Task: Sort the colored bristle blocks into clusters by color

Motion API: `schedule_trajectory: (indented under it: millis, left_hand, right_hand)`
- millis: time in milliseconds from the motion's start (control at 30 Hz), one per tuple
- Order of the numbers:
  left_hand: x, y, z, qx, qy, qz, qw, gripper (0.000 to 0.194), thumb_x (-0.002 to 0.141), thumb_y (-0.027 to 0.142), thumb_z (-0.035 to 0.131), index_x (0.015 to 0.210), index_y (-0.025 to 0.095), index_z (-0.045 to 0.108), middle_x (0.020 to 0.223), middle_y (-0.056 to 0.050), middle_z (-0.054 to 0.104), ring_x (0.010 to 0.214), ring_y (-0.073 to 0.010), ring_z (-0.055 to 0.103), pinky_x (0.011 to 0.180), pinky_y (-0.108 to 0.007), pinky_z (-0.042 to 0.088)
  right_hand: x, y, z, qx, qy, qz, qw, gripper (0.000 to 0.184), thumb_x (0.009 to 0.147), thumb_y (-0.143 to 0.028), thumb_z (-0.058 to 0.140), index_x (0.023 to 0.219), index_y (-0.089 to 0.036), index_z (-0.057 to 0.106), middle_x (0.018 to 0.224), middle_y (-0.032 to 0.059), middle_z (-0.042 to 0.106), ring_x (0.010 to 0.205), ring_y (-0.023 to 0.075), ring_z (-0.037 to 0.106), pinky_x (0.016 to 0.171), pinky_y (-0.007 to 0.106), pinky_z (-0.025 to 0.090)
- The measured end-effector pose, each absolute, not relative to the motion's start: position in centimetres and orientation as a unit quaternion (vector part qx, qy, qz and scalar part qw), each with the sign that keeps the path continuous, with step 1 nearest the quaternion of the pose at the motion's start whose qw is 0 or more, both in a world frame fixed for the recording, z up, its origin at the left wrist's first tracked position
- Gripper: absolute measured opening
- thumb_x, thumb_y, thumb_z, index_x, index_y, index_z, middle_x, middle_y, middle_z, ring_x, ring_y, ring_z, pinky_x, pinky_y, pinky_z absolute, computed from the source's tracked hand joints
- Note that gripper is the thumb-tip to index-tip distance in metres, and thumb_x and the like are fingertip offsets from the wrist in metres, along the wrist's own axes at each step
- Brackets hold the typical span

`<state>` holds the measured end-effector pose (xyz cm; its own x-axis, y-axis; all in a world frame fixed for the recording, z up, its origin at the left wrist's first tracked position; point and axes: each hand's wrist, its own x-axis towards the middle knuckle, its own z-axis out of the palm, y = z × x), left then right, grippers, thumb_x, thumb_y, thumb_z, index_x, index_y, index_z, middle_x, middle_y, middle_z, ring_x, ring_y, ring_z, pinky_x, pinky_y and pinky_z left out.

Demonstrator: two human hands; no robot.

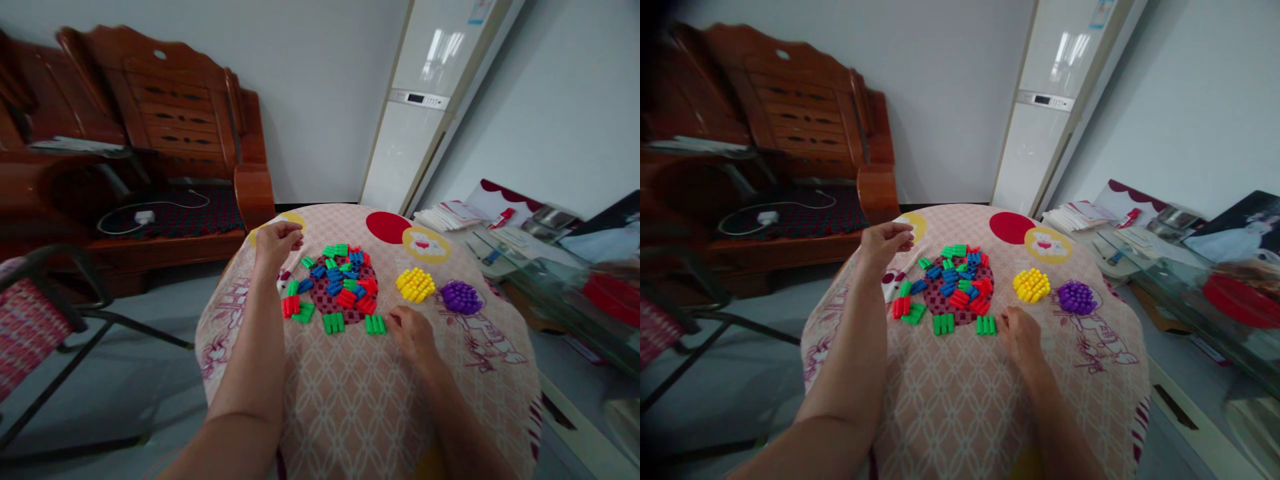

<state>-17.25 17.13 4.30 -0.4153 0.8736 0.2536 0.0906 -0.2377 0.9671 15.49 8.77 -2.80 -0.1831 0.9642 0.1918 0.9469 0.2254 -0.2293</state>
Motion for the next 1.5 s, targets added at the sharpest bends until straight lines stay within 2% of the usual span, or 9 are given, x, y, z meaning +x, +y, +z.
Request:
schedule_trajectory:
  millis: [100,200,400,633,833,1000,1167,1367,1500]
  left_hand:
    - [-17.9,16.8,4.2,0.478,0.582,0.589,0.291,0.015,0.07,0.023,0.065,0.079,0.012,0.069,0.06,0.0,0.065,0.05,-0.0098,0.059,0.052,-0.021,0.05]
    - [-18.7,16.1,4.0,0.558,0.645,0.436,0.287,0.007,0.071,0.021,0.065,0.071,0.014,0.068,0.053,0.001,0.062,0.046,-0.011,0.057,0.047,-0.02,0.044]
    - [-18.2,15.5,4.3,0.637,0.698,0.213,0.247,0.023,0.069,0.022,0.073,0.091,0.016,0.074,0.064,0.0,0.071,0.044,-0.012,0.057,0.046,-0.022,0.042]
    - [-16.8,14.8,5.4,0.676,0.711,0.139,0.139,0.034,0.077,0.035,0.068,0.107,0.019,0.074,0.092,-0.006,0.077,0.072,-0.0194,0.069,0.066,-0.026,0.05]
    - [-17.3,11.8,2.1,0.694,0.713,0.012,0.098,0.055,0.072,0.045,0.071,0.121,0.02,0.067,0.119,-0.013,0.07,0.107,-0.0302,0.065,0.086,-0.033,0.05]
    - [-17.0,9.6,1.7,0.662,0.741,0.078,0.081,0.058,0.074,0.035,0.066,0.129,0.016,0.061,0.106,-0.013,0.074,0.099,-0.0292,0.068,0.085,-0.035,0.05]
    - [-12.5,10.4,4.7,0.653,0.677,0.321,0.11,0.054,0.075,0.04,0.064,0.122,0.015,0.066,0.094,-0.009,0.075,0.087,-0.0253,0.069,0.083,-0.035,0.051]
    - [-1.5,12.7,2.4,0.607,0.419,0.466,0.489,0.043,0.071,0.048,0.071,0.095,0.012,0.072,0.079,-0.006,0.073,0.07,-0.0177,0.067,0.069,-0.03,0.054]
    - [1.8,13.0,-0.5,0.563,0.355,0.506,0.548,0.039,0.07,0.043,0.075,0.095,0.013,0.069,0.08,-0.006,0.072,0.074,-0.0182,0.068,0.076,-0.033,0.055]
  right_hand:
    - [15.1,9.3,-4.3,-0.644,-0.741,-0.012,0.189,0.022,0.09,-0.029,0.055,0.076,-0.017,0.067,0.079,0.0064,0.07,0.068,0.0146,0.057,0.061,0.026,0.029]
    - [14.9,10.2,-5.1,-0.654,-0.728,-0.029,0.206,0.025,0.089,-0.029,0.055,0.07,-0.017,0.065,0.071,0.0051,0.067,0.062,0.0139,0.053,0.059,0.027,0.024]
    - [15.1,10.7,-5.6,-0.641,-0.729,-0.039,0.238,0.029,0.091,-0.03,0.054,0.067,-0.017,0.065,0.067,0.0042,0.066,0.06,0.0133,0.05,0.058,0.027,0.023]
    - [14.6,10.7,-5.2,-0.653,-0.724,-0.032,0.22,0.025,0.09,-0.028,0.056,0.07,-0.018,0.066,0.071,0.0048,0.069,0.062,0.0133,0.053,0.058,0.027,0.023]
    - [14.6,10.8,-4.9,-0.654,-0.723,-0.01,0.224,0.023,0.09,-0.029,0.056,0.073,-0.019,0.069,0.075,0.0052,0.071,0.064,0.0136,0.054,0.058,0.027,0.023]
    - [14.6,10.8,-4.9,-0.641,-0.723,0.008,0.257,0.023,0.089,-0.026,0.056,0.071,-0.019,0.068,0.072,0.0041,0.069,0.064,0.0135,0.053,0.057,0.026,0.023]
    - [15.2,10.8,-5.2,-0.618,-0.71,0.059,0.333,0.026,0.087,-0.027,0.053,0.064,-0.019,0.062,0.063,0.0013,0.062,0.059,0.0128,0.049,0.057,0.026,0.024]
    - [16.1,10.6,-4.8,-0.56,-0.661,0.166,0.472,0.041,0.09,-0.044,0.043,0.059,-0.02,0.053,0.053,-0.0012,0.051,0.054,0.0126,0.047,0.055,0.024,0.032]
    - [16.2,9.9,-4.1,-0.551,-0.565,0.318,0.526,0.054,0.092,-0.062,0.036,0.064,-0.02,0.056,0.051,-0.0006,0.054,0.046,0.0135,0.05,0.045,0.024,0.036]
